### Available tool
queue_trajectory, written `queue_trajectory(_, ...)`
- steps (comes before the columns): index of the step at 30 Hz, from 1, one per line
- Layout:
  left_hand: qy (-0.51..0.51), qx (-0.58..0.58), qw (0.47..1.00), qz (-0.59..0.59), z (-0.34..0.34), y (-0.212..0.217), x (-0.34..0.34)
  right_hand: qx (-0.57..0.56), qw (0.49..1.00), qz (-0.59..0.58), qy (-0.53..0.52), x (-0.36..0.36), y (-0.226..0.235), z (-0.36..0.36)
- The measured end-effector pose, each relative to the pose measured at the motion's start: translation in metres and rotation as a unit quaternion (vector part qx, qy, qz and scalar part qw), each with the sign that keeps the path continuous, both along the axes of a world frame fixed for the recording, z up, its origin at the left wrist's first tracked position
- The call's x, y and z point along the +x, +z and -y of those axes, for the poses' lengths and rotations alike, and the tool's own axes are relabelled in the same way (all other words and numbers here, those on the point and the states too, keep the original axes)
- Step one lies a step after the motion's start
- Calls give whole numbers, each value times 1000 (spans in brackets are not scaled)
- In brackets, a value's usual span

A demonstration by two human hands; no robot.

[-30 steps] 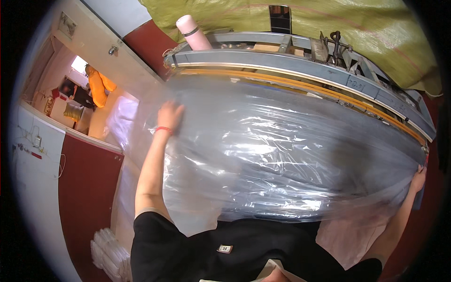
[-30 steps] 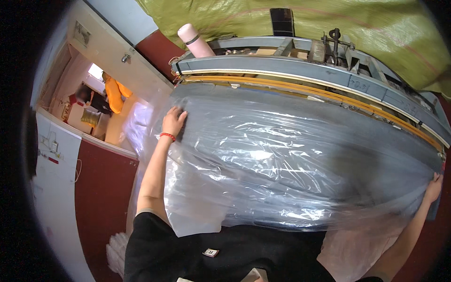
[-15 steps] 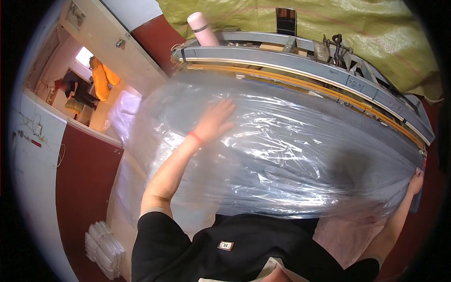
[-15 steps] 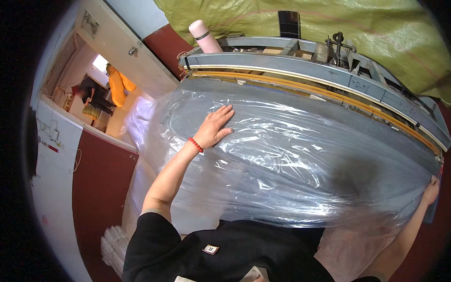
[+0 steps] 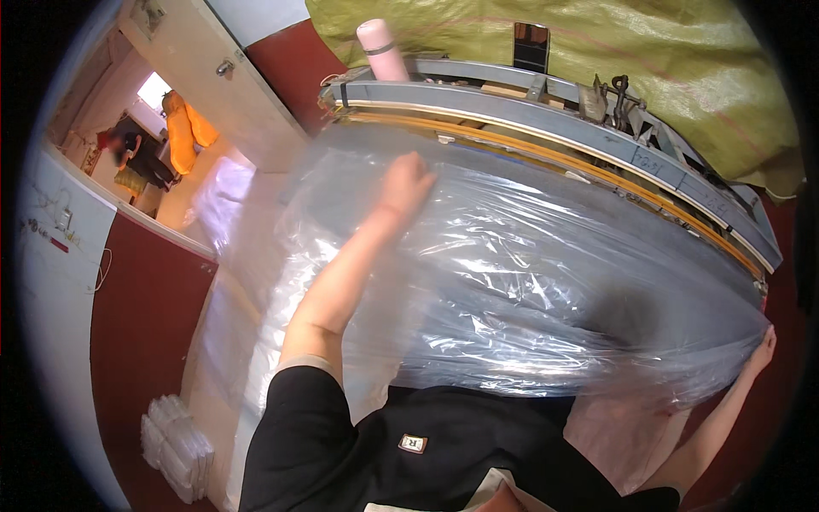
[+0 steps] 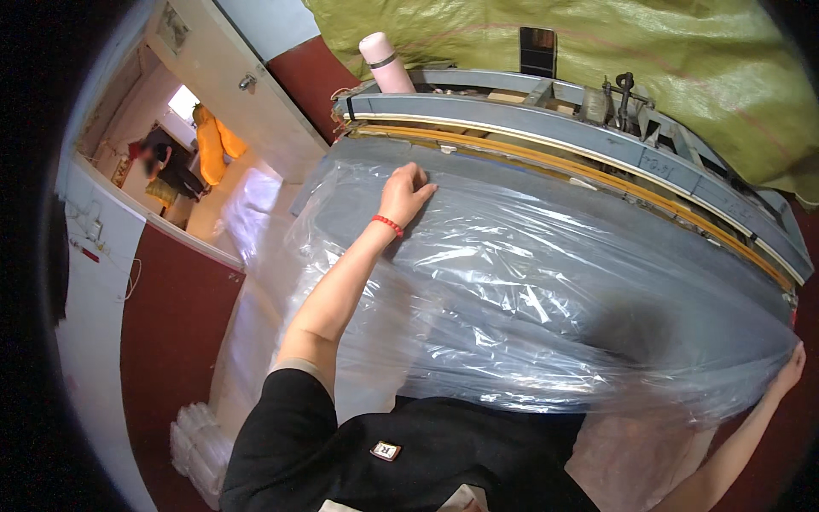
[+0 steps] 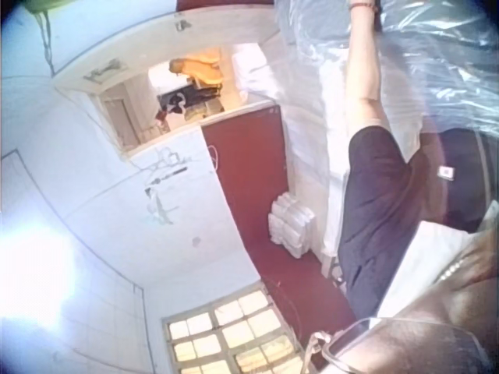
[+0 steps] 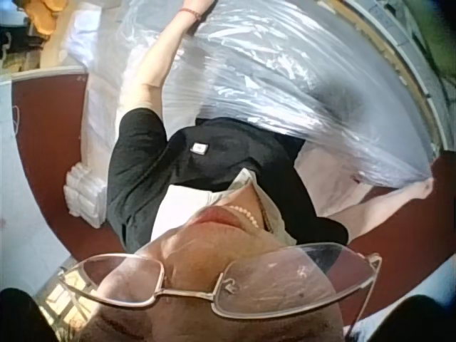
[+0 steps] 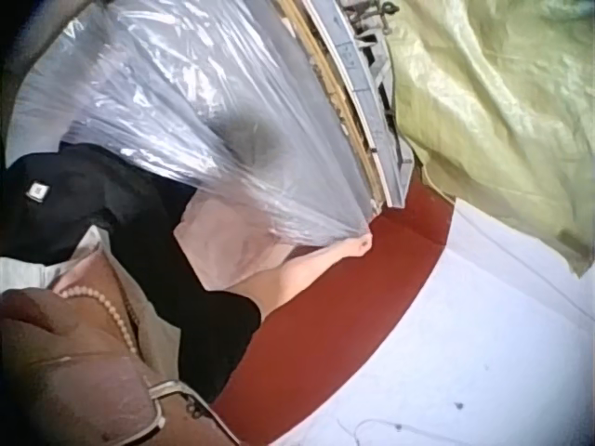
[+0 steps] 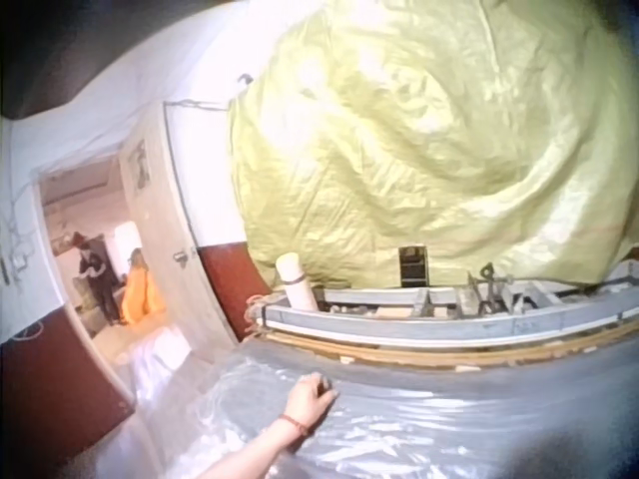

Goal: The recorder is using a heat-sealing machine to seal the open ends of large clear plastic bags.

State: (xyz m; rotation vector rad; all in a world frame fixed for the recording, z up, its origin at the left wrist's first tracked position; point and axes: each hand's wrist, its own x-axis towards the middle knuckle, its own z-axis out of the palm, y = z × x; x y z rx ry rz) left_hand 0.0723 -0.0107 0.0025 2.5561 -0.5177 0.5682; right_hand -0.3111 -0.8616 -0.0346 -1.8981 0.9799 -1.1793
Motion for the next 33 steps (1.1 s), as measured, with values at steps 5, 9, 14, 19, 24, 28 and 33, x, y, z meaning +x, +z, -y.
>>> queue_trajectory(5, -19, -83, 996, 0, -2, 2, 4, 55, 991, 115, 39, -11, 39, -30)
queue_trajectory(9, -46, 150, 986, 55, -9, 18, 20, -7, 999, 15, -35, 14, 50, -31)
queue_trajectory(14, -9, -404, 914, -43, -16, 12, 54, -228, 959, -142, -92, 77, 44, -58)
queue_trajectory(19, 157, -348, 924, -9, -25, -21, 103, -123, 987, -76, -67, 162, 2, -123)
queue_trajectory(24, 87, -392, 916, 4, -36, -36, 141, -101, 990, 16, -93, 193, 12, -142)
queue_trajectory(28, 110, -394, 913, -4, -31, -36, 146, -89, 988, 10, -126, 194, 17, -149)
queue_trajectory(33, 137, -390, 910, 28, -33, -30, 145, -105, 959, -45, -259, 200, 19, -146)
